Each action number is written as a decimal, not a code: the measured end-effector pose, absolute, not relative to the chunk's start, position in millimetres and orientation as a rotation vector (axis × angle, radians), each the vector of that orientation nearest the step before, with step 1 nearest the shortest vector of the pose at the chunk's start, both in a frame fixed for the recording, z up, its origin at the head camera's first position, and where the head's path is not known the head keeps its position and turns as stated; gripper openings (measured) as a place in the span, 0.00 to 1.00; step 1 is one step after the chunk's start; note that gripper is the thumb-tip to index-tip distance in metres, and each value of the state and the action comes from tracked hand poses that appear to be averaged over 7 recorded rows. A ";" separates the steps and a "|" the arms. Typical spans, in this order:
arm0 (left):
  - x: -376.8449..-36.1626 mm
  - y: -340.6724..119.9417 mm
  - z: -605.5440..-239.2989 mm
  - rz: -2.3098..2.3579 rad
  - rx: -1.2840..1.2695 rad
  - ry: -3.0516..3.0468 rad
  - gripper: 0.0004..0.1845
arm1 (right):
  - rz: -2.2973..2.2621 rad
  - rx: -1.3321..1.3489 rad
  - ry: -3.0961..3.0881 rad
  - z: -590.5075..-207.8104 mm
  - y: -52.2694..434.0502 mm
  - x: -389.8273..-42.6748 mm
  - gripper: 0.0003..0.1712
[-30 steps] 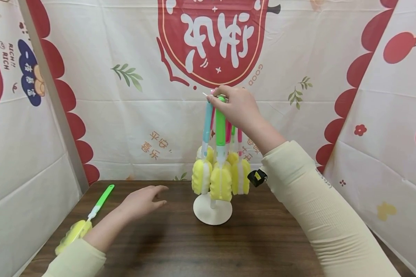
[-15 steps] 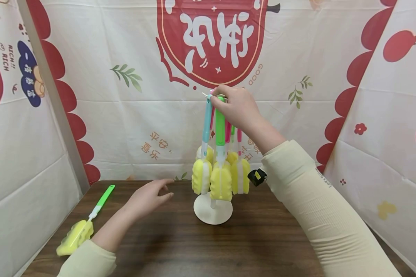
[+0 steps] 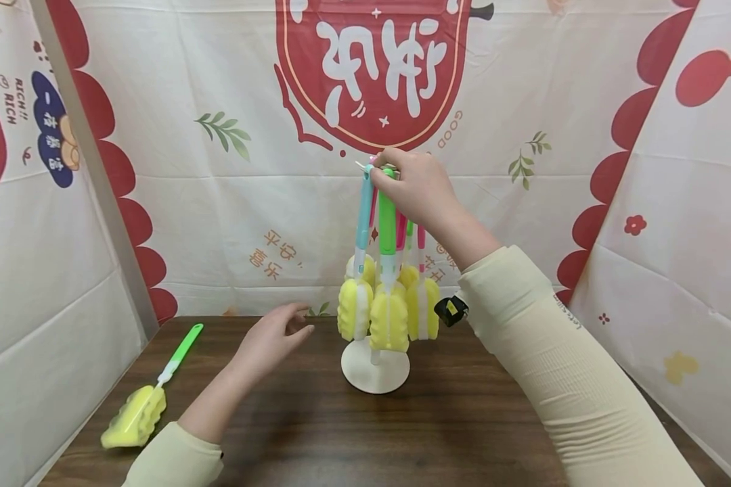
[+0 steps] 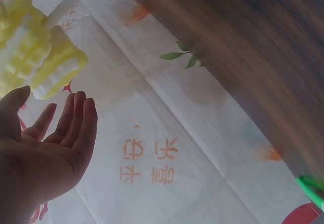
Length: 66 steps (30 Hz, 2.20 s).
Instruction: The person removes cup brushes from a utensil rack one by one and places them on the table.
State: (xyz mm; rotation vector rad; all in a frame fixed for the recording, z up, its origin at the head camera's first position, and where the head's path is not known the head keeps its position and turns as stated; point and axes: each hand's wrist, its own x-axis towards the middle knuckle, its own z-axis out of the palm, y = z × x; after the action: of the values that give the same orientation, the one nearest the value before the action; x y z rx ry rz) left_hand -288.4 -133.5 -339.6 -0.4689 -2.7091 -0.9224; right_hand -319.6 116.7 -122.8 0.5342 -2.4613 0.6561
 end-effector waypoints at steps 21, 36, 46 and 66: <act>-281.9 -92.7 -337.7 -1.160 -0.417 -2.544 0.27 | 0.650 0.530 -2.445 -123.5 116.2 -317.0 0.19; -282.9 -76.1 -338.5 -1.244 -0.435 -2.501 0.23 | 0.657 0.530 -2.440 -123.9 116.6 -317.1 0.19; -287.2 -69.8 -340.5 -1.397 -0.398 -2.488 0.23 | 0.646 0.524 -2.440 -123.6 116.8 -315.9 0.20; -285.9 -63.3 -342.7 -1.456 -0.414 -2.393 0.18 | 0.641 0.519 -2.427 -123.7 116.8 -316.4 0.19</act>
State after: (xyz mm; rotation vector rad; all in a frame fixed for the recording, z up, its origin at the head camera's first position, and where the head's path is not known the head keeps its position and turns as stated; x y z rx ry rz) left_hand -285.9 -63.3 -342.7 -0.4143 -2.3927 -1.4560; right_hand -316.4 116.8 -123.7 0.5194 -2.4274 0.6410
